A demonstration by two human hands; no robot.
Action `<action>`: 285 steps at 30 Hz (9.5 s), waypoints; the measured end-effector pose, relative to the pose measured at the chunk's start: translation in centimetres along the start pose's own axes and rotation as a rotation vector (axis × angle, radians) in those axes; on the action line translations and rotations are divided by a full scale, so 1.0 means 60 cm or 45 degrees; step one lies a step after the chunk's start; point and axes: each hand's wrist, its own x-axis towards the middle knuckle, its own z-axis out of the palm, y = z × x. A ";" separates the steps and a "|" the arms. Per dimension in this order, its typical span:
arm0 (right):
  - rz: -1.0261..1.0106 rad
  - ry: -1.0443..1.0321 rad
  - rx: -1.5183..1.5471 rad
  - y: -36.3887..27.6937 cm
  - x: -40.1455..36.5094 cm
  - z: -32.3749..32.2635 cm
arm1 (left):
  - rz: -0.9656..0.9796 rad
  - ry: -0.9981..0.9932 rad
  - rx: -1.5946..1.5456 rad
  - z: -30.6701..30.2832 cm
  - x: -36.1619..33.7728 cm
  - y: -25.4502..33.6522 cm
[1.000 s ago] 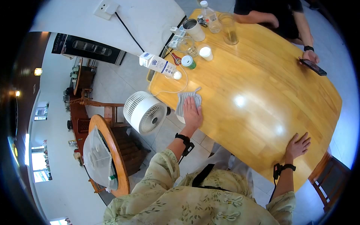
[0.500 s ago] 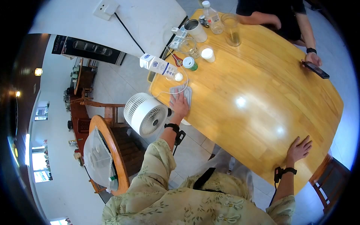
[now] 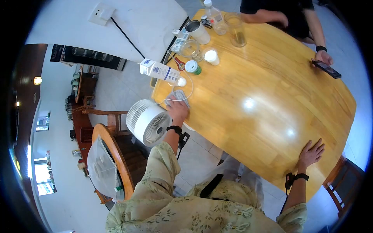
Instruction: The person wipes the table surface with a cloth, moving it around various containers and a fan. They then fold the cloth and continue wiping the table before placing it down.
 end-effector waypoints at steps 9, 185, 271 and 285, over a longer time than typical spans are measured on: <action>0.000 -0.036 -0.038 0.000 0.000 -0.003 | -0.002 0.221 0.018 0.026 0.073 -0.015; 0.044 -0.114 0.059 -0.017 -0.008 -0.032 | 0.284 0.128 -0.159 0.038 -0.004 0.231; 0.033 -0.031 0.085 -0.012 -0.012 -0.030 | 1.015 -0.001 -0.121 0.039 -0.337 0.094; 0.081 -0.086 0.107 -0.026 -0.006 -0.047 | 0.438 0.205 0.044 0.068 -0.171 0.207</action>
